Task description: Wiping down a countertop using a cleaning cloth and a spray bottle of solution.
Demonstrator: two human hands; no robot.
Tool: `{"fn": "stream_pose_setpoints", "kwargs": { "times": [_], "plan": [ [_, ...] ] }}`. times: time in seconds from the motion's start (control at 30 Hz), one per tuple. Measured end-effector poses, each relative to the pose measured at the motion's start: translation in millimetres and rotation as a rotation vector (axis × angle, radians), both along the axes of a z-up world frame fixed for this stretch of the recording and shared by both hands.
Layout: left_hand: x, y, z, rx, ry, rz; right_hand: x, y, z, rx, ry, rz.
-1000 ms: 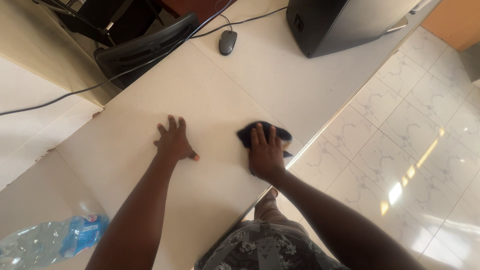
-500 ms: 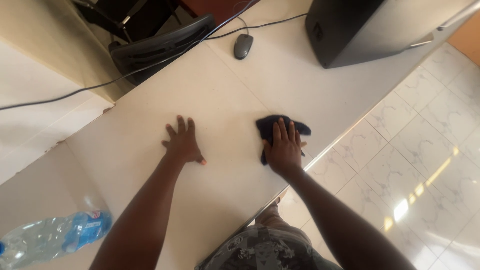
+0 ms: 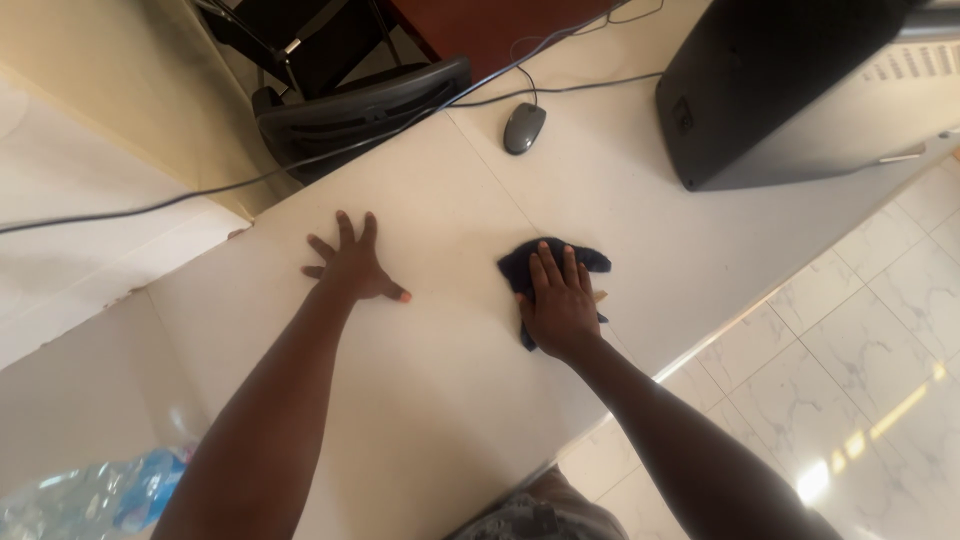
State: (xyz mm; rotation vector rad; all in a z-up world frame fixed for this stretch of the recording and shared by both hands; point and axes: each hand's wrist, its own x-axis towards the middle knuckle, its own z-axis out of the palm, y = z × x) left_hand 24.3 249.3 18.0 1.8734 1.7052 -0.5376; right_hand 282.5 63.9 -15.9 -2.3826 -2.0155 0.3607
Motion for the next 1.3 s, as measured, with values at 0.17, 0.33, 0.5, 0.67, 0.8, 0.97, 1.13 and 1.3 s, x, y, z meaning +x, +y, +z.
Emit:
{"fn": "stream_pose_setpoints", "kwargs": {
  "times": [0.17,0.33,0.5,0.67,0.8,0.97,1.13,1.3],
  "plan": [
    [18,13,7,-0.172,0.084,0.007,-3,47,5,0.013,0.037,0.049],
    [21,18,11,-0.214,0.100,0.025,-5,106,-7,0.036,0.074,0.112],
    [24,21,13,-0.214,0.090,0.034,-17,168,-12,0.061,0.094,0.181],
    [27,23,18,-0.230,0.091,0.045,-26,229,-17,0.071,0.112,0.227],
    [27,24,19,-0.249,0.090,0.041,-30,266,-20,0.086,0.112,0.205],
    [26,24,21,-0.249,0.086,0.046,-34,262,-25,0.106,0.109,0.173],
    [27,26,17,-0.245,0.084,0.049,-32,233,-22,0.120,0.118,0.142],
    [26,23,14,-0.219,0.101,0.044,-26,169,-8,0.087,0.132,0.123]
  ]
}}
